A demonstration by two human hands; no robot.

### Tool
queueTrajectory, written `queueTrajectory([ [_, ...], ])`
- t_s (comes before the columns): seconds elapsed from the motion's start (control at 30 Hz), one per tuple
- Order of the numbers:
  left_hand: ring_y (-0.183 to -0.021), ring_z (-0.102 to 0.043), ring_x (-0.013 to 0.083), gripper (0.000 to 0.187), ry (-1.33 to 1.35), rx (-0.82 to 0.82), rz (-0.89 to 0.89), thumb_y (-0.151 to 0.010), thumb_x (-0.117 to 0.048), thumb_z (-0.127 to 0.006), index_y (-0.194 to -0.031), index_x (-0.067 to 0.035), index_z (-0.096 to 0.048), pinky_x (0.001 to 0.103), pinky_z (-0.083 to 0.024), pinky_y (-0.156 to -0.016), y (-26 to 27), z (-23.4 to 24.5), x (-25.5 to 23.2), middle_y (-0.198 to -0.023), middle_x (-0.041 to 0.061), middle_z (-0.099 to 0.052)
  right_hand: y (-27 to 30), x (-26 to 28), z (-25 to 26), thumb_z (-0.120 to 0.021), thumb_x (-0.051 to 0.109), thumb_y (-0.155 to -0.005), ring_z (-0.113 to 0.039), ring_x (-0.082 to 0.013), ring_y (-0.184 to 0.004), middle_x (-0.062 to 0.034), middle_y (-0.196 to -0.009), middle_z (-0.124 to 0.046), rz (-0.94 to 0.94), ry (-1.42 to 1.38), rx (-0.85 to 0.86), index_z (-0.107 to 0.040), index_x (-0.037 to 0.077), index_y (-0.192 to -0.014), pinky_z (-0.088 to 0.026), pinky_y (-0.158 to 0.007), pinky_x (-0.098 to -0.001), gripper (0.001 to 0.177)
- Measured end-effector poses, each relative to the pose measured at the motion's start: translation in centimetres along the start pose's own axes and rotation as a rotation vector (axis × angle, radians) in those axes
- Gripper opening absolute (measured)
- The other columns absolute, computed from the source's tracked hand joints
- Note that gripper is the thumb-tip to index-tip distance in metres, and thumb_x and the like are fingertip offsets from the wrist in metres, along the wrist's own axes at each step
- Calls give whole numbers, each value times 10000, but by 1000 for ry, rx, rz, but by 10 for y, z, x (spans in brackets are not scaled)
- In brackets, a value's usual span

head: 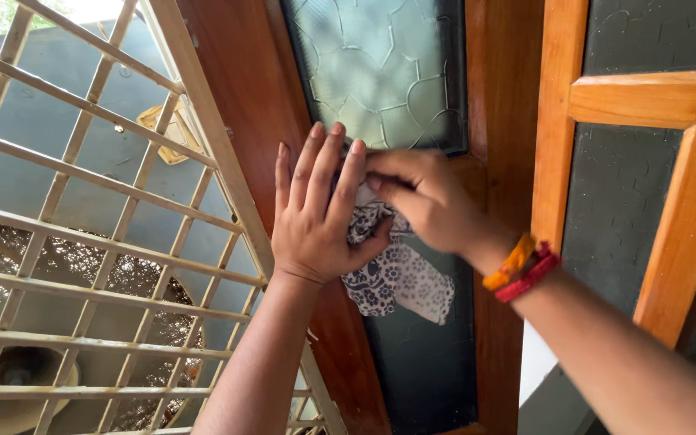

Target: The person wipes the wooden frame and textured glass of a window using a patterned cloth. They systematically clean the vertical and horizontal sections of the frame and the glass panes, moving from the bottom to the top of the window.

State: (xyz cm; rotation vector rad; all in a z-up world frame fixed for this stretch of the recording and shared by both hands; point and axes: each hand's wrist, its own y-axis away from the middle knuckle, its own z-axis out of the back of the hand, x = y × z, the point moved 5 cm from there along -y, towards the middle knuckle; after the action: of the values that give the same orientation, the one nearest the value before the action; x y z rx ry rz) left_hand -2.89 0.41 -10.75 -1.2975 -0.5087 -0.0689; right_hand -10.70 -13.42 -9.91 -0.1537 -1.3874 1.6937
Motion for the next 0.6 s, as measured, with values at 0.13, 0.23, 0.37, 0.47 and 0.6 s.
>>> queueTrajectory([
  [0.13,-1488,-447,349,759,-63,41,17,-875,-495,-719,-1503,-103,-551,633,-284,-1244,-3,0,-2,-1569,137,-482,-15,17,35,-622,116,-1006,-708,-230,-1150,-107,-1273,-740,415,458,-216,-709,75,-1207,-557,-1022,-374,223],
  [0.23,-1499,-432,365,643,-76,40,-19,-926,-489,-735,-1493,-229,-578,614,-309,-1254,-2,1,-4,-1591,139,-457,-12,15,47,-581,164,-1079,-535,-361,-1419,-157,-1509,-575,500,819,-337,-600,54,-1438,-406,-1207,-517,376],
  [0.37,-1521,-407,404,559,-50,52,-47,-937,-459,-733,-1461,-297,-624,597,-326,-1277,5,-4,-1,-1625,149,-415,-3,-6,32,-572,304,-1150,-313,-420,-1573,-189,-1704,-328,392,1074,-302,-455,80,-1632,-234,-1276,-607,544],
  [0.47,-1542,-384,415,523,-19,21,-4,-947,-447,-744,-1434,-283,-643,586,-324,-1302,21,-9,-2,-1641,148,-389,1,-10,28,-523,322,-1150,-250,-432,-1612,-195,-1740,-290,377,1085,-298,-394,87,-1698,-198,-1316,-611,609],
  [0.6,-1501,-372,428,519,88,6,63,-868,-488,-777,-1314,-245,-670,615,-288,-1259,65,-20,-25,-1592,142,-403,3,-7,26,-588,308,-1139,-242,-441,-1598,-219,-1720,-309,341,1057,-273,-395,54,-1648,-170,-1302,-617,600],
])
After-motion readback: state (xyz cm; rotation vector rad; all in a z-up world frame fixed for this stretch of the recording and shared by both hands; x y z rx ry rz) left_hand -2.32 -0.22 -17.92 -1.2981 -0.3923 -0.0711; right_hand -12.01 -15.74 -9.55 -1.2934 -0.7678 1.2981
